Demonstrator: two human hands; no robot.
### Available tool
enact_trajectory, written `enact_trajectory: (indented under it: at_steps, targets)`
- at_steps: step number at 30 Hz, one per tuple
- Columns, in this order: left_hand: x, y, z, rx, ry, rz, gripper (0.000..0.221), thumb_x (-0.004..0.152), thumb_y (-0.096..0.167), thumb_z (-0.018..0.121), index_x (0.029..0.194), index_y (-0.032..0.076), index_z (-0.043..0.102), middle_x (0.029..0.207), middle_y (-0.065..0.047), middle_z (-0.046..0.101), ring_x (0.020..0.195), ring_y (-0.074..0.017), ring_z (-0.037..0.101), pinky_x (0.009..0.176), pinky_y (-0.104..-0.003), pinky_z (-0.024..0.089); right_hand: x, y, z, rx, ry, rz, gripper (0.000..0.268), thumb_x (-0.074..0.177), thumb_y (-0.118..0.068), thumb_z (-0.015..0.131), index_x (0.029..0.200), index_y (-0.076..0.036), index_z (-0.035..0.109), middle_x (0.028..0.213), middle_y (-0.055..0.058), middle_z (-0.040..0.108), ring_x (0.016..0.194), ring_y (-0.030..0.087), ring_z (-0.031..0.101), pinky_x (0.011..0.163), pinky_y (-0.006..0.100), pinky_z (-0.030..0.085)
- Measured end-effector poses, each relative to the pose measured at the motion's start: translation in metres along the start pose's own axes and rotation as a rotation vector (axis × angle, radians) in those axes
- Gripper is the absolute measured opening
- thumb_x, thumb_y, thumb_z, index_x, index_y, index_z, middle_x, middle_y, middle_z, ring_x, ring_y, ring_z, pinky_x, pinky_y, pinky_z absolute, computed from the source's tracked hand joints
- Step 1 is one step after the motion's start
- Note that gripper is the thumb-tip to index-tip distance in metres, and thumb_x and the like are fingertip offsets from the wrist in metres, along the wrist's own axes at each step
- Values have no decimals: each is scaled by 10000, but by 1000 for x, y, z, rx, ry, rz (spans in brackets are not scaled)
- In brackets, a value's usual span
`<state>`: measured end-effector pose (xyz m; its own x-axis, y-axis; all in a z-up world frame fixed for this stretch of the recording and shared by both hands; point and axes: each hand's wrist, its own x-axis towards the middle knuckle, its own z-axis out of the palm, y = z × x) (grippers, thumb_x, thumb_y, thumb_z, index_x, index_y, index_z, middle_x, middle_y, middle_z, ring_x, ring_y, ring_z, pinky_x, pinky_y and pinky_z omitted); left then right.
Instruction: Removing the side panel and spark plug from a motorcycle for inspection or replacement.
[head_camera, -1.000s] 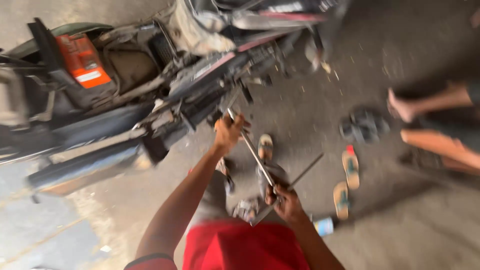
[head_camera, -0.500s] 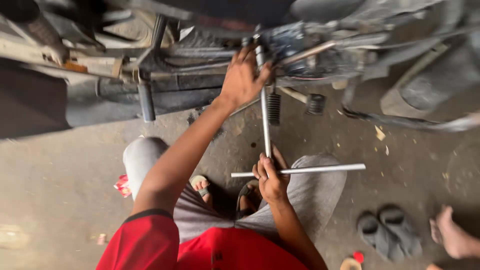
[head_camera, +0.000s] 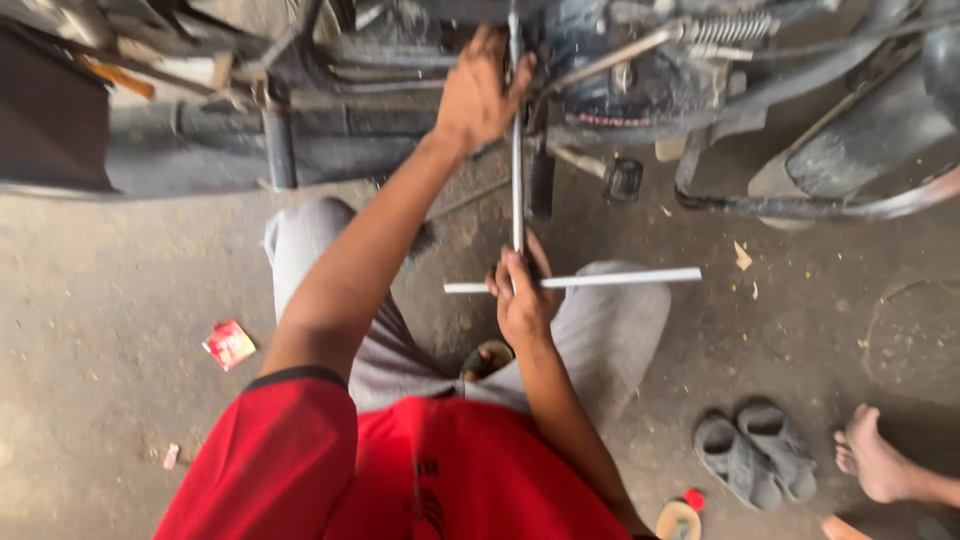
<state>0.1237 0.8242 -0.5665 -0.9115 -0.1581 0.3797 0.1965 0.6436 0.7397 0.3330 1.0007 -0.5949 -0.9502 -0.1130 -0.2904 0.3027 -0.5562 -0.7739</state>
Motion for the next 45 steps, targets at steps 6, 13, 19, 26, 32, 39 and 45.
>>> enact_trajectory:
  at_steps: [6, 13, 19, 26, 32, 39, 45]
  targets:
    - [5, 7, -5, -49, 38, 19, 446, 1021, 333, 658, 1172, -83, 599, 1171, -277, 626, 1095, -495, 604, 932, -517, 509, 11, -14, -5, 152, -92, 93, 473, 1022, -68, 552, 1488, -14, 500, 933, 29, 588, 608, 57, 418, 643, 268, 424]
    - [-30, -2, 16, 34, 64, 65, 688, 1031, 393, 671, 1346, -181, 458, 1291, -408, 531, 1050, -554, 598, 901, -548, 514, 4, -25, 7, 617, -222, 301, 518, 1052, -140, 483, 1549, -23, 400, 895, 15, 524, 608, 64, 411, 634, 237, 396]
    - [-96, 175, -73, 281, -551, 134, 840, 912, 625, 619, 1366, -66, 475, 1170, -302, 634, 1101, -439, 610, 1011, -554, 444, 21, -7, -10, 268, -235, 113, 481, 1098, -121, 532, 1549, -63, 375, 882, 3, 516, 596, 66, 432, 590, 248, 419]
    - [-172, 147, -13, -600, -366, -48, 421, 854, 365, 619, 978, -15, 752, 766, -158, 709, 700, -294, 701, 694, -447, 567, 26, -17, -45, -1379, -94, -687, 600, 1078, -163, 593, 1636, -125, 374, 1040, 53, 674, 759, 193, 625, 680, 330, 538]
    - [-244, 60, -14, -1521, 392, -960, 548, 1076, 524, 534, 852, 24, 545, 814, -124, 620, 769, -251, 702, 713, -402, 613, -14, -117, 74, -2232, -290, -480, 805, 879, -310, 699, 1512, 97, 413, 954, 140, 627, 631, 237, 644, 480, 352, 524]
    - [-232, 73, 23, -1360, -116, -1543, 745, 966, 673, 442, 1203, -18, 591, 1133, -167, 672, 947, -272, 682, 845, -459, 607, -11, -86, 78, -2959, -398, -921, 584, 949, -250, 581, 1434, 74, 544, 862, 46, 614, 701, 148, 579, 501, 259, 471]
    - [-271, 67, 33, -1929, -123, -947, 610, 957, 348, 602, 1343, -118, 530, 1321, -200, 651, 1166, -249, 695, 1040, -357, 537, -17, -108, 103, -3290, -621, -1092, 591, 903, -254, 613, 1425, 23, 593, 803, 2, 585, 759, 146, 492, 512, 283, 382]
